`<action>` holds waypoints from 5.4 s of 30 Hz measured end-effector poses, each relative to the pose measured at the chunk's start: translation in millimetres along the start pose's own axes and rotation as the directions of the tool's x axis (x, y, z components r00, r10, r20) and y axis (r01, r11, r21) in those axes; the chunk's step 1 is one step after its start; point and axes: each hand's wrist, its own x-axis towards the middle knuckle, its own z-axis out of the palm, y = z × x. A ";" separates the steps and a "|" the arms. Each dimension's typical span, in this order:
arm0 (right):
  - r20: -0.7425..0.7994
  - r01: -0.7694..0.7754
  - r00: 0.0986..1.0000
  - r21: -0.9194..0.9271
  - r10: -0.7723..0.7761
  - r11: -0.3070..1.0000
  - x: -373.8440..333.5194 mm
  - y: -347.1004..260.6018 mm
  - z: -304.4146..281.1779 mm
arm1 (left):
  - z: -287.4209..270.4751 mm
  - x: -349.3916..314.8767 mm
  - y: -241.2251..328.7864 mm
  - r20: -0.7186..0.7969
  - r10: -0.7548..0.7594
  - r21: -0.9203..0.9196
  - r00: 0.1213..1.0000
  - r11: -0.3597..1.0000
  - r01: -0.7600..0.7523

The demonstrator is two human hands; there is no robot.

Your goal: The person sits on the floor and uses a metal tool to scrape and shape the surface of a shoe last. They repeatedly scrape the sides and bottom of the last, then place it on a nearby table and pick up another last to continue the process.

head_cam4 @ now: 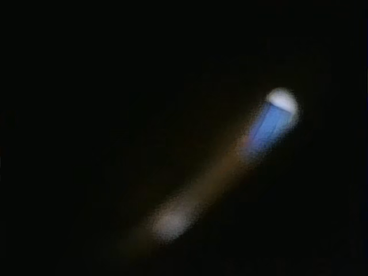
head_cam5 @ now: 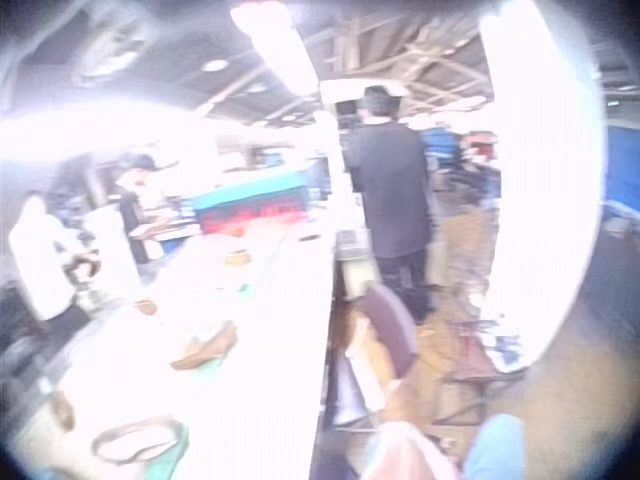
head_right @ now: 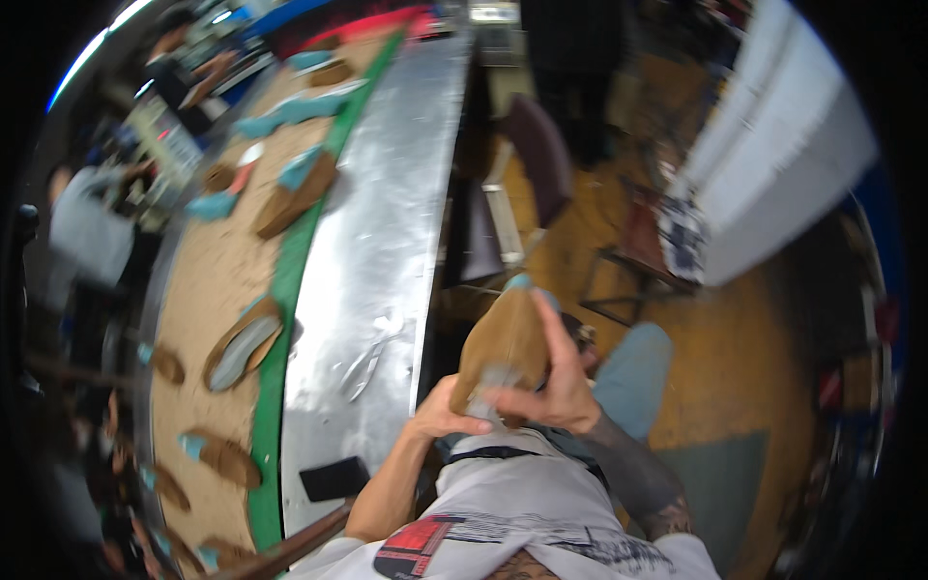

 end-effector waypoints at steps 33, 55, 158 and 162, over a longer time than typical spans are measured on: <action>-0.152 -0.414 0.876 0.248 0.458 0.876 -45.0 140.0 -60.2 | -239.7 -146.3 166.4 -0.993 -0.002 0.093 0.114 0.561 0.823; -0.320 0.131 0.912 -0.364 -0.256 0.922 -119.5 70.9 -67.7 | 85.3 107.3 37.4 0.316 0.254 0.468 0.914 0.796 -0.383; -0.209 -0.370 0.889 0.195 0.407 0.908 -40.0 235.1 -183.5 | 25.4 271.0 19.7 0.232 -0.262 0.798 0.937 0.602 -0.030; -0.186 -0.357 0.893 0.264 0.411 0.896 -41.2 234.6 -183.6 | 32.2 273.6 27.1 0.252 0.193 0.650 0.948 0.692 -0.314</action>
